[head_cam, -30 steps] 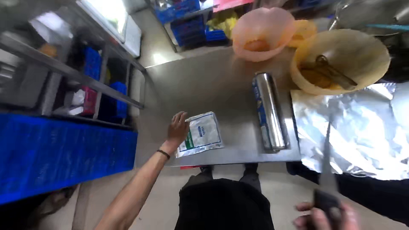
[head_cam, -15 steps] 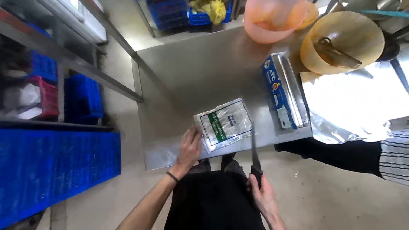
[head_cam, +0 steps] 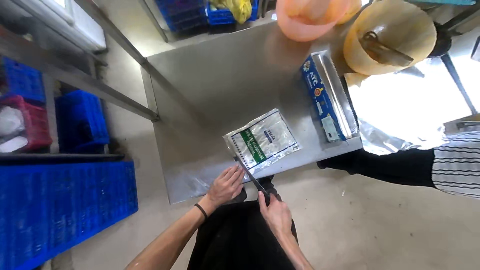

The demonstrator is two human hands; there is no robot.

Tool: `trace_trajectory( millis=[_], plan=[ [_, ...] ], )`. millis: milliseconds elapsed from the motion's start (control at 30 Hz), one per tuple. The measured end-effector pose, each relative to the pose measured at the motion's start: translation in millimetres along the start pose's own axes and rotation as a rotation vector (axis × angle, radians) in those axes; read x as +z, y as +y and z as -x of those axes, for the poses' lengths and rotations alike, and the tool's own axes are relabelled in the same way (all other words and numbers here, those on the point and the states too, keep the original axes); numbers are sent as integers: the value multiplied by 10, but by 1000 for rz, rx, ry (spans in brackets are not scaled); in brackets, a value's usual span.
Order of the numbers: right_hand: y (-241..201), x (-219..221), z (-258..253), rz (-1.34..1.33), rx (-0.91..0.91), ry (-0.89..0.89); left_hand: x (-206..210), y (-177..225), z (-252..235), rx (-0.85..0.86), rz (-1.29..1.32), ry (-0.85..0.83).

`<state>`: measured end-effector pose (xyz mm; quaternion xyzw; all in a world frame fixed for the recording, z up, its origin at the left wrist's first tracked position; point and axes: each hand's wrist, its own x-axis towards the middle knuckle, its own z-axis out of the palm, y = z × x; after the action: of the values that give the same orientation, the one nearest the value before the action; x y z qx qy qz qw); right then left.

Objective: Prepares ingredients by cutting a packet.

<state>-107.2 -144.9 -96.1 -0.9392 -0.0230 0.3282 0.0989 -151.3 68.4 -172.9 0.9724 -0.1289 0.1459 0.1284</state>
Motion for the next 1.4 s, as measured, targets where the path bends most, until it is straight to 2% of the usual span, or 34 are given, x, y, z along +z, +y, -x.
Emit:
trace_trajectory(
  millis=[67, 167, 267, 433, 500, 567, 667, 767, 867, 933, 1133, 1200, 1267, 1333, 1400],
  plan=[
    [-35, 65, -8, 38, 16, 51, 15, -23, -24, 43, -17, 9],
    [-83, 50, -48, 66, 85, 25, 24, -76, -23, 94, 10, 17],
    [-12, -15, -126, 28, 101, 123, 20, -96, -34, 108, 6, 12],
    [211, -374, -400, -97, 192, 122, 47, -105, -30, 114, -6, 34],
    [223, -393, -348, -95, 138, 150, 40, -102, -14, 113, 2, 31],
    [140, -215, -199, -76, 22, 190, 51, -107, -45, 110, 5, 38],
    [55, 90, -86, -36, 16, 89, 37, -96, -46, 101, 12, 35],
    [132, -131, -201, -42, 106, 1, 49, -113, -47, 113, -1, 27],
    [400, -542, -450, -111, 174, 45, 53, -125, -37, 120, -4, 20],
    [535, -638, -516, -113, 177, 73, 48, -133, -44, 130, -2, 14],
    [392, -385, -102, -157, -3, 191, 58, 19, -99, 177, 88, -10],
    [315, -325, -113, -142, -8, 169, -10, 66, -166, 204, 134, -5],
    [225, -302, -154, -110, -7, 143, -97, 80, -164, 88, 114, 44],
    [117, -278, -184, -73, -22, 109, -111, 7, -130, -82, 64, 7],
    [26, -233, -232, -20, -53, 74, -62, -76, -85, -97, 8, -46]
  ],
)
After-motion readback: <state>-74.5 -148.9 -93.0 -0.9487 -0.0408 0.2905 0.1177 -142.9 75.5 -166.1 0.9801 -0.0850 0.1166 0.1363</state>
